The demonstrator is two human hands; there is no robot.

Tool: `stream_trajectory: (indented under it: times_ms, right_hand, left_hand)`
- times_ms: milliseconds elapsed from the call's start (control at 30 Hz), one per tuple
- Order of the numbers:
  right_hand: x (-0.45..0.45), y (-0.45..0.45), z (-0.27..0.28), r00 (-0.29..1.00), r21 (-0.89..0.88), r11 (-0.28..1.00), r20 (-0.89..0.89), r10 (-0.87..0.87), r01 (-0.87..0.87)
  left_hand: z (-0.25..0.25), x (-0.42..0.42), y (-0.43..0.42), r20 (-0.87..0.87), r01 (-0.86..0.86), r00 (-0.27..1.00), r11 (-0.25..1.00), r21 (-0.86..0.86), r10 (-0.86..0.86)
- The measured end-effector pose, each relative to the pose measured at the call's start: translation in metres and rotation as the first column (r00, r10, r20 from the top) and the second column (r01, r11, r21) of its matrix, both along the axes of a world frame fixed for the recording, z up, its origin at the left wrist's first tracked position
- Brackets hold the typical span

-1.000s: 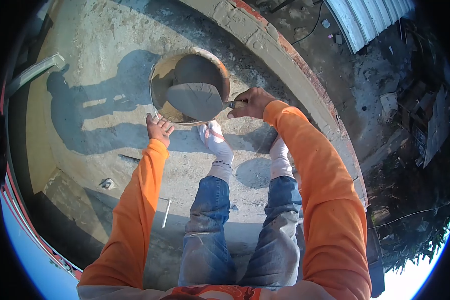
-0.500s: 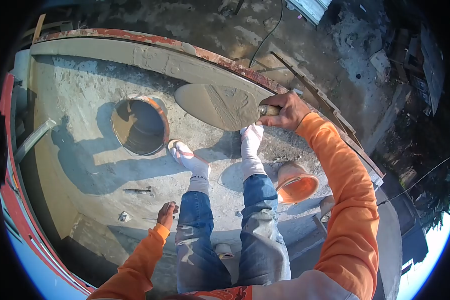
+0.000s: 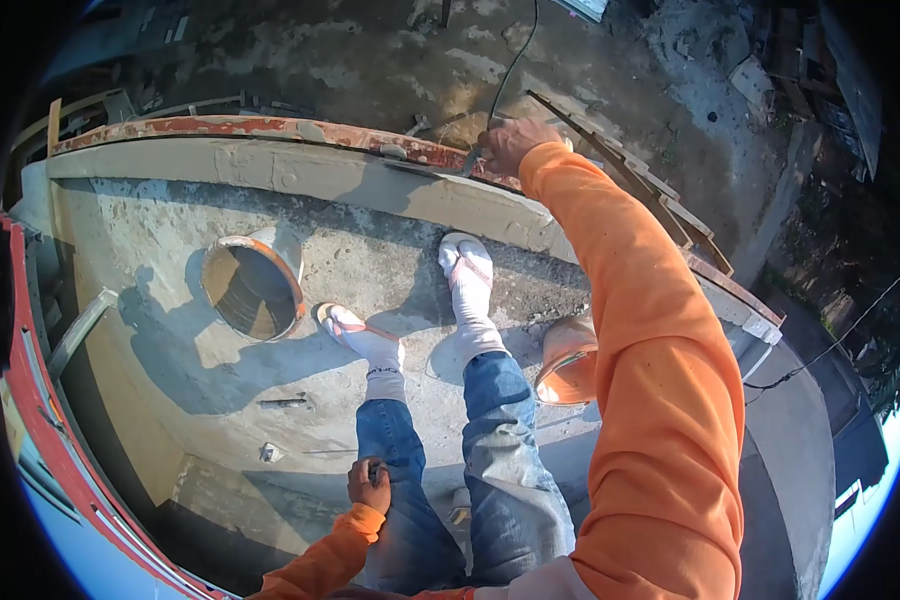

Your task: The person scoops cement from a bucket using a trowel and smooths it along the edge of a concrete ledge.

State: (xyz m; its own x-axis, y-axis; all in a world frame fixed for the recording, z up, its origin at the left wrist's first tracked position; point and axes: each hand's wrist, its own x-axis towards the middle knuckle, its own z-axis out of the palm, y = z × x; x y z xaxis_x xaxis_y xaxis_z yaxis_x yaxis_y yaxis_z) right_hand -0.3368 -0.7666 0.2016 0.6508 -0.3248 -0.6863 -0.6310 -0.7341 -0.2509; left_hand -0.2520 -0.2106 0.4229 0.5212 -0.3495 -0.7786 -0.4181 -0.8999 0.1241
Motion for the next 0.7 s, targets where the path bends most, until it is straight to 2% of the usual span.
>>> stream_trajectory:
  times_ms: [33,67,133,167,233,267,333,400,433,467,533,567,633,700]
  right_hand:
    - [-0.015,0.008,-0.002,0.994,-0.054,0.997,0.092,0.054,-0.049]
    - [-0.033,0.012,0.000,0.995,-0.054,0.997,0.088,0.055,-0.050]
    - [-0.061,0.024,0.023,0.993,-0.010,1.000,-0.118,-0.002,0.001]
    - [-0.069,0.024,0.034,0.992,-0.016,1.000,-0.123,0.002,-0.004]
    - [-0.071,0.017,0.061,0.964,0.031,1.000,-0.264,0.011,-0.003]
    - [-0.063,0.012,0.066,0.964,0.027,1.000,-0.267,0.014,-0.007]
    - [-0.033,0.008,0.071,0.987,0.021,0.999,-0.160,-0.022,0.026]
    - [0.012,0.004,0.062,0.997,-0.048,0.999,-0.078,-0.002,-0.002]
    - [0.035,0.001,0.053,0.998,-0.051,0.997,0.019,0.058,-0.057]
    - [0.073,-0.006,0.051,0.998,0.060,0.998,-0.068,0.009,-0.005]
    - [0.113,-0.011,0.026,0.998,0.156,0.988,-0.059,0.026,-0.017]
    - [0.128,-0.007,0.028,0.998,0.161,0.987,-0.061,0.022,-0.012]
    - [0.153,-0.006,0.039,0.938,0.144,0.989,-0.336,0.085,-0.038]
    - [0.140,0.005,0.029,0.942,0.127,0.990,-0.320,0.105,-0.067]
  left_hand:
    - [0.001,-0.002,0.003,-0.005,0.001,1.000,1.000,0.008,-0.001]
    - [-0.002,-0.003,0.005,-0.008,-0.018,1.000,1.000,0.014,0.018]
    - [-0.006,-0.005,0.009,-0.019,-0.040,0.999,0.999,0.015,0.040]
    - [-0.009,-0.005,0.011,-0.030,-0.034,0.999,0.999,-0.005,0.033]
    - [-0.009,-0.008,0.010,-0.041,-0.036,0.999,0.999,-0.024,0.035]
    - [-0.010,-0.010,0.008,-0.011,-0.036,0.999,0.999,0.003,0.036]
    - [-0.007,-0.013,0.004,0.011,-0.033,0.999,0.999,0.036,0.033]
    - [-0.007,-0.010,0.001,0.003,-0.039,0.999,0.999,0.037,0.039]
    - [-0.007,-0.009,0.003,0.004,-0.033,0.999,0.999,0.042,0.032]
    - [-0.008,-0.010,0.006,0.006,-0.036,0.999,0.999,0.025,0.036]
    - [-0.010,-0.009,0.011,0.006,-0.031,0.999,0.999,0.013,0.031]
    - [-0.011,-0.010,0.013,0.009,-0.023,1.000,1.000,0.002,0.023]
    - [-0.011,-0.011,0.013,0.011,-0.022,1.000,1.000,-0.008,0.022]
    - [-0.009,-0.011,0.011,-0.021,-0.042,0.999,0.999,0.026,0.042]
